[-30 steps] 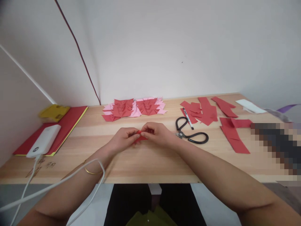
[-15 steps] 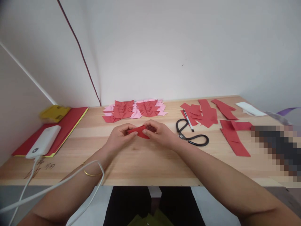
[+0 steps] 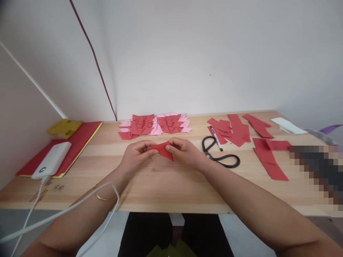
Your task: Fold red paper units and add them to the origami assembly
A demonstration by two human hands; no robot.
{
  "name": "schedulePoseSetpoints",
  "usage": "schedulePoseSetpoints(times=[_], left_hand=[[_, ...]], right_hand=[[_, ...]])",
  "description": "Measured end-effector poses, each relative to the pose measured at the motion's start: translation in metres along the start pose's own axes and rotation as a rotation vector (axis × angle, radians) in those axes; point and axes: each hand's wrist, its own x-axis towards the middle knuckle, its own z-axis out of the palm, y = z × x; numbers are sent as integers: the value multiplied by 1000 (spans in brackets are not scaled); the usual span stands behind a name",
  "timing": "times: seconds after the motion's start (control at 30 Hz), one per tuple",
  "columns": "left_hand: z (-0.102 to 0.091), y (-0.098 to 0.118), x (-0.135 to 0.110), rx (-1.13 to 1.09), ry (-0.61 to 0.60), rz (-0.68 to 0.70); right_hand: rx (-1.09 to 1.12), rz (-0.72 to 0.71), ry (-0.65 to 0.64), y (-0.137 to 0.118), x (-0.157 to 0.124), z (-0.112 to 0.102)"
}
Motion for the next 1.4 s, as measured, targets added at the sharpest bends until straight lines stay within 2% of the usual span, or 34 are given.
schedulePoseSetpoints(times=[0.53, 0.9, 1.23, 1.4], left_hand=[[-1, 1, 0, 53, 35, 48], [0, 3, -1, 47, 33, 34], [-1, 7, 1, 110, -10, 51], [-1, 8, 0, 143, -74, 82]], right_hand=[[-28, -37, -22, 3, 0, 0], [-35, -28, -20, 1, 0, 0], [-6, -51, -35, 3, 0, 1], [58, -78, -59, 3, -1, 3]])
